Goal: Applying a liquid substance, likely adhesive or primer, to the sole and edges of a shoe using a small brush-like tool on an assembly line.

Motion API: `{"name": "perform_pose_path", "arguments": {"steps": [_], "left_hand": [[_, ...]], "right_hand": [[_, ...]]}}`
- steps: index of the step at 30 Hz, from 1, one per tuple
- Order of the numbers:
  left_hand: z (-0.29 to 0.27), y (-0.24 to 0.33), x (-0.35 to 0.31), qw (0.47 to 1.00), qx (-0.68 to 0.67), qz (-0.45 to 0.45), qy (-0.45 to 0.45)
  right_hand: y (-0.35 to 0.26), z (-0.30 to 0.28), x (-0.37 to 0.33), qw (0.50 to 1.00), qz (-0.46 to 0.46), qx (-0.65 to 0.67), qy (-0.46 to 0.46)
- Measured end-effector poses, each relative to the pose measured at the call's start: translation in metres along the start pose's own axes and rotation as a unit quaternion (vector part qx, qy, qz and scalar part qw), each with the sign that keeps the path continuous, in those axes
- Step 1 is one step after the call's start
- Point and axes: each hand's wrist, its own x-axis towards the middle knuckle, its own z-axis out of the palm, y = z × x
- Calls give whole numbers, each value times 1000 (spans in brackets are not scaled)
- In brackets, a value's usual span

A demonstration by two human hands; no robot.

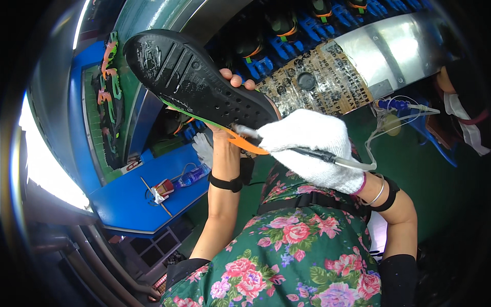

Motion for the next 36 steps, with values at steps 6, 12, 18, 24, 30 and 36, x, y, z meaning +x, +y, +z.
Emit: {"name": "perform_pose_path", "arguments": {"steps": [6, 12, 18, 24, 30, 36], "left_hand": [[-5, 5, 4, 995, 74, 25, -59], [-16, 8, 11, 983, 144, 66, -98], [-14, 15, 13, 985, 150, 13, -85], [-22, 15, 14, 979, 157, -17, -131], [-32, 15, 13, 986, 122, -26, -108], [-23, 3, 14, 996, 79, -12, -27]], "right_hand": [[2, 0, -2, 998, -50, 17, -24], [1, 0, -1, 996, -78, -34, -29], [4, -2, -2, 996, -75, -36, -30], [-2, 20, -6, 987, -139, -74, -27], [0, 15, -8, 987, -122, -87, -51], [-9, 15, -7, 998, -56, 16, 10]]}}
